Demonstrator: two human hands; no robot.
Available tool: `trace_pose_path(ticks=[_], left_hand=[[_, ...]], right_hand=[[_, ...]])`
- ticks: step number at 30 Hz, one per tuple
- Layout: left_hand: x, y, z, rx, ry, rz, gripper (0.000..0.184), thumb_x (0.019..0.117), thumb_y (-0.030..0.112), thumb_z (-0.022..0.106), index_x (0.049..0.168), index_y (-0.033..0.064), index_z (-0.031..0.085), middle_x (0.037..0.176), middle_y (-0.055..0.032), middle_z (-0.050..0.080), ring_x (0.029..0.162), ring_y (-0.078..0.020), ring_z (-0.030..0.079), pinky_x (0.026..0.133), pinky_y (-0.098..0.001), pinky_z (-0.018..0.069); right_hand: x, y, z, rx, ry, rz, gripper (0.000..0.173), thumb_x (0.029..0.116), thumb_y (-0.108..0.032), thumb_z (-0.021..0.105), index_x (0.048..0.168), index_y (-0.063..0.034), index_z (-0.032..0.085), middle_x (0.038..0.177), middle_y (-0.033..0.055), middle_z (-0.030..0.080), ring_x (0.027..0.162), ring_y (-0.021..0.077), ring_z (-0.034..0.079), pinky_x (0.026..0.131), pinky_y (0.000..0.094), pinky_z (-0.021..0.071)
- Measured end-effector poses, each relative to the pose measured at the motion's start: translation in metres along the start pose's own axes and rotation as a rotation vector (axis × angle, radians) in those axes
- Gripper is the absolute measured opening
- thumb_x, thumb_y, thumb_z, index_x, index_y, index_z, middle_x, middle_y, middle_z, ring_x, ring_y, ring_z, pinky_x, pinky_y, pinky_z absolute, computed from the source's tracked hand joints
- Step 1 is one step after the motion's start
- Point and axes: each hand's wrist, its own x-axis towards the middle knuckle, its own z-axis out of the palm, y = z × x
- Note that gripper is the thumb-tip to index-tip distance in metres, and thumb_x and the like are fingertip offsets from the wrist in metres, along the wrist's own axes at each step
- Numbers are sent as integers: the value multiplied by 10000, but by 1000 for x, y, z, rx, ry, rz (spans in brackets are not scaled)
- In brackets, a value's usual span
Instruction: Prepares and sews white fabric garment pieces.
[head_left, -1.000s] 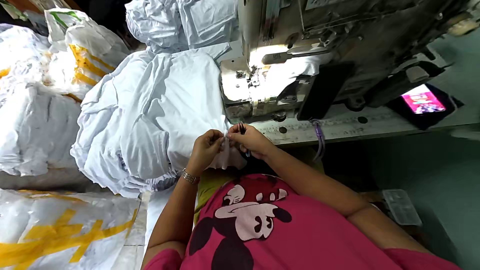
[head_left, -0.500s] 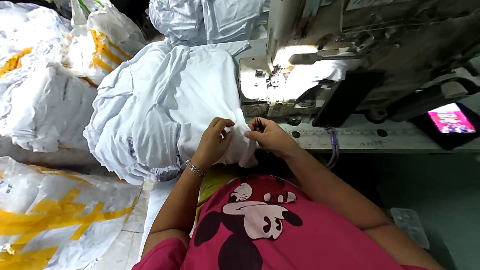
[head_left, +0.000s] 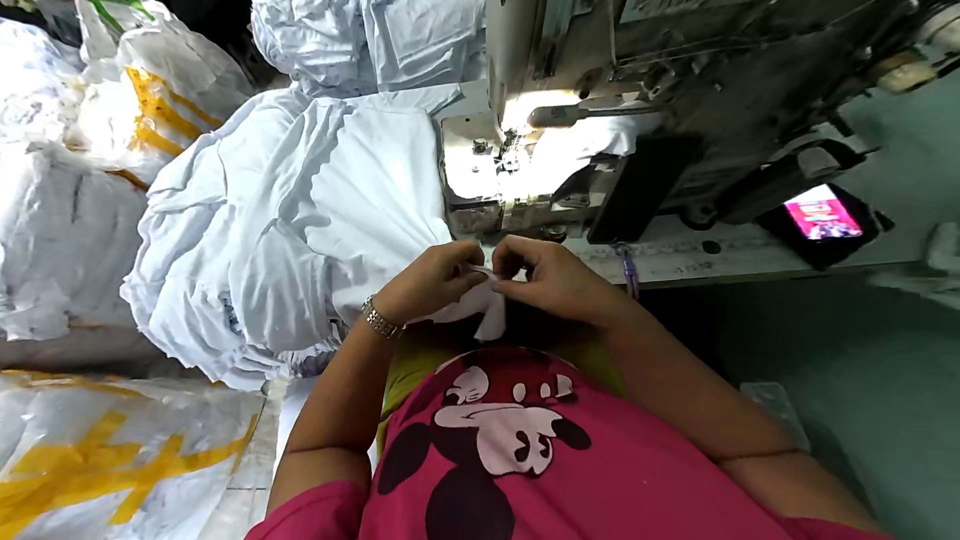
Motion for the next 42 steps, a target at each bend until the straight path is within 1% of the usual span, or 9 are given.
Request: trace_pose_path(ticks=[3, 8, 13, 24, 28, 35, 37, 40, 42], left_hand=[[-4, 5, -1, -36, 58, 14, 114, 964, 53, 676, 1070, 22, 651, 904, -70, 672, 596, -107, 594, 540, -262, 539], [-12, 1, -8, 140, 237, 74, 75, 910, 96, 746, 961, 53, 712, 868, -28, 629, 667, -80, 570, 583, -232, 501], [-14, 14, -3, 193, 249, 99, 92, 921, 146, 754, 974, 72, 741, 845, -9, 612, 649, -59, 551, 569, -207, 488], [-14, 25, 2, 246, 181, 67, 118, 920, 249, 754, 929, 133, 774, 756, 39, 584, 627, -54, 516, 566, -233, 444], [-17, 38, 12, 157, 155, 115, 99, 901, 125, 747, 991, 83, 737, 862, 3, 634, 634, -42, 546, 558, -198, 485], [-12, 33, 21, 128, 322, 170, 89, 902, 167, 768, 948, 90, 773, 802, 26, 654, 688, -29, 582, 614, -195, 495], [-9, 25, 27, 91, 437, 204, 116, 907, 120, 757, 1003, 56, 770, 861, -18, 651, 751, -60, 605, 658, -210, 521], [-13, 18, 35, 110, 535, 150, 379, 930, 71, 712, 1305, 59, 662, 1230, -119, 591, 967, -148, 663, 828, -305, 607], [-24, 17, 48, 83, 584, 95, 394, 932, 99, 711, 1315, 52, 633, 1233, -113, 605, 858, -140, 669, 731, -310, 612]], right_hand=[[5, 9, 8, 126, -28, 37, 315, 868, -78, 773, 1156, -62, 647, 851, 41, 673, 736, 124, 656, 692, 323, 579], [1, 22, 13, 151, -114, 27, 50, 911, -106, 716, 949, -73, 721, 793, 1, 689, 706, 70, 642, 676, 280, 558], [-8, 14, 16, 234, 40, 58, 175, 929, -241, 741, 996, -82, 711, 803, -15, 683, 698, 59, 636, 654, 262, 554], [-27, 1, 13, 87, 245, -58, 130, 859, -105, 750, 920, -80, 638, 786, -1, 616, 645, 67, 563, 556, 234, 473], [-32, 5, 13, 169, 219, -32, 245, 848, -96, 801, 1048, -56, 666, 861, 25, 667, 708, 71, 623, 634, 243, 547], [-37, 21, 23, 175, 149, -24, 127, 906, -151, 764, 952, -51, 700, 791, 1, 672, 707, 37, 625, 679, 238, 545], [-38, 20, 23, 279, 135, 39, 129, 899, -100, 764, 992, -38, 701, 807, 3, 682, 718, 36, 632, 692, 237, 551], [-37, 16, 25, 526, 157, 196, 149, 859, -33, 778, 954, -54, 665, 735, -6, 639, 559, 30, 537, 520, 201, 464], [-38, 16, 27, 665, 171, 262, 139, 861, -28, 775, 944, -53, 666, 691, -3, 628, 475, 25, 474, 441, 187, 406]])
